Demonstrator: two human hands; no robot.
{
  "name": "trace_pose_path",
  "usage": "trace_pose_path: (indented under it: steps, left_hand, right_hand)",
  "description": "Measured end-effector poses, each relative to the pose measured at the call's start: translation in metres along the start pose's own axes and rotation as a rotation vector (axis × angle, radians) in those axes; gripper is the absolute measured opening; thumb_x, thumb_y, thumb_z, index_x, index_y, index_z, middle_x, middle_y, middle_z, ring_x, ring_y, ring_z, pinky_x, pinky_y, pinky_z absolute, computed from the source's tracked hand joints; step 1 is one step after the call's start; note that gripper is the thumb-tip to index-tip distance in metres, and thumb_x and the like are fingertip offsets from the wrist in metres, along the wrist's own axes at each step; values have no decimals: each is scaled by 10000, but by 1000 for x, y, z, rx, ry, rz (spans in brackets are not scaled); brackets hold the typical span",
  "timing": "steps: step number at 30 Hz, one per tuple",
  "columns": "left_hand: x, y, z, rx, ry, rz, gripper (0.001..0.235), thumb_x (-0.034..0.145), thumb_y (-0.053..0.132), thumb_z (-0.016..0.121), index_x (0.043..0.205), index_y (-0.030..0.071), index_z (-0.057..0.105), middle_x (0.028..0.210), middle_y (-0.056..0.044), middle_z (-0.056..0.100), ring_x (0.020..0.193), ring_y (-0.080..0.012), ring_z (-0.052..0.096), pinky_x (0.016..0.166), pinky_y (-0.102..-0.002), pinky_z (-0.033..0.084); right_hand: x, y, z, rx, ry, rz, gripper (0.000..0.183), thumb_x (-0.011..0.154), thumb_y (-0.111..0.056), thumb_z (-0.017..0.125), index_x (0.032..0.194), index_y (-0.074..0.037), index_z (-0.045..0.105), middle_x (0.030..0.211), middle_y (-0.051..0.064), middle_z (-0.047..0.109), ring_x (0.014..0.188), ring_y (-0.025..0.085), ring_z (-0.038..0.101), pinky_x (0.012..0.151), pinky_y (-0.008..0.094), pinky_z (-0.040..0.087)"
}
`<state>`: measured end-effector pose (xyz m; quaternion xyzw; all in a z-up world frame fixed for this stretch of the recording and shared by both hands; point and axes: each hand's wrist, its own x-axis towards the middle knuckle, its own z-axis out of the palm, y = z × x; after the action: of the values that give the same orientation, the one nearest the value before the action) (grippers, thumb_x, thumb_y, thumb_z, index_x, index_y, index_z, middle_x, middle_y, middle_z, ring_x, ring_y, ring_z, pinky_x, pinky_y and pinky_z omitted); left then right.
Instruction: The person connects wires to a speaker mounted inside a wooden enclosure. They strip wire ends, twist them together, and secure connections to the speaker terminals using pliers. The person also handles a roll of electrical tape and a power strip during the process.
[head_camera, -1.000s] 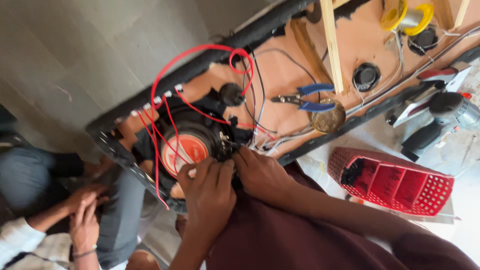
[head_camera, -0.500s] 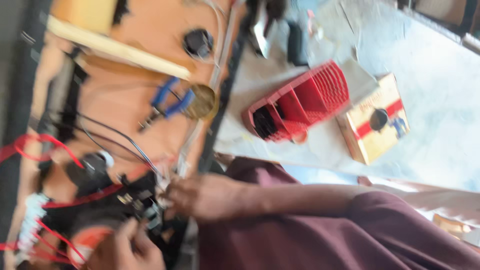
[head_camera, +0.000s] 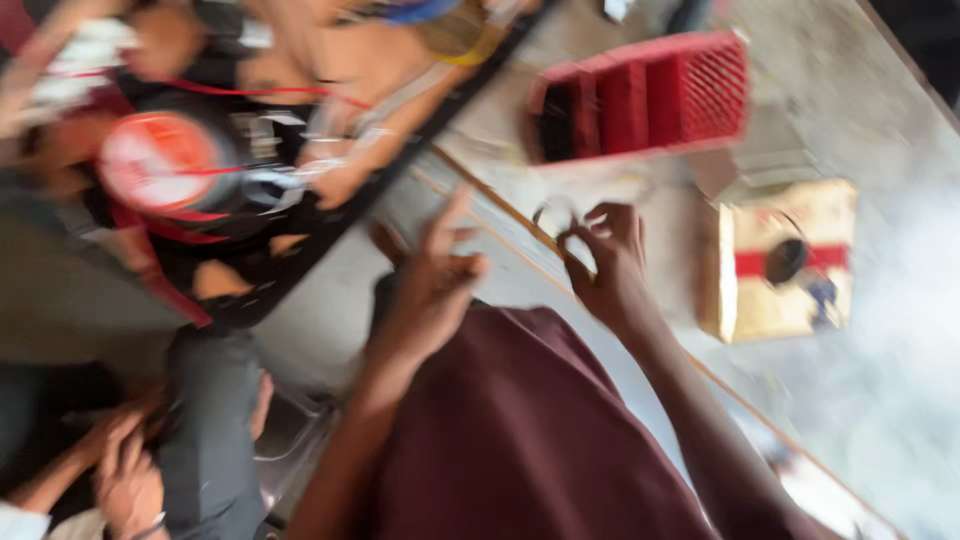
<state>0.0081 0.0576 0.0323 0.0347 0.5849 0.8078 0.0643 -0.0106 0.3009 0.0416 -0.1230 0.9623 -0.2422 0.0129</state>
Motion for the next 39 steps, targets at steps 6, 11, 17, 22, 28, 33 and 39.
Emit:
trace_pose_path:
  steps: [6,11,17,22,28,33,39]
  left_hand:
    - [-36,1,-15,-326,54,-24,422,998,52,753,1389,-48,630,1291,-130,676,1146,-163,644,1004,-313,538]
    - [-59,30,-46,-151,326,140,436,864,-26,843,1252,-24,644,1219,-124,670,1067,-152,636,904,-305,527]
    - [-69,52,-61,-117,226,282,520,829,-4,890,1252,5,587,1367,-120,585,1252,-166,614,1093,-334,536]
    - [-80,68,-80,-27,202,348,769,768,30,931,1375,37,460,1417,-153,606,1259,-182,614,1133,-346,529]
    - [-62,80,-88,-247,199,334,893,666,48,991,1364,40,435,1431,-197,594,1304,-214,615,1129,-379,551]
    - [-56,74,-78,-265,134,283,896,650,59,991,1361,22,447,1430,-231,603,1318,-230,617,1157,-395,541]
    - [-40,82,-82,-222,246,492,882,684,91,1012,1329,68,410,1340,-175,635,1252,-214,659,1137,-378,561]
  right_hand:
    - [6,-93,-8,984,-351,104,327,898,-94,743,1208,-88,637,1239,123,630,1177,191,606,938,321,553]
    - [12,-133,39,1148,-210,71,279,1041,-94,650,1289,26,611,1221,127,679,1062,119,653,917,263,550]
    - [23,-164,73,1288,-71,1,128,1136,-120,551,1219,-38,499,1057,50,583,887,85,561,767,236,489]
    - [28,-183,49,1734,-47,-139,169,1175,-71,574,1255,-65,425,977,65,560,739,55,513,728,230,476]
    - [22,-214,15,1125,-18,-247,404,949,27,603,1262,-41,357,1228,107,560,954,146,581,809,259,514]
    - [23,-220,26,1144,191,-141,321,1038,61,589,1290,-43,420,1108,115,587,951,135,572,830,267,512]
    - [23,-203,24,1308,-10,-371,186,1136,-26,557,1208,-105,405,1009,59,507,831,111,449,797,251,431]
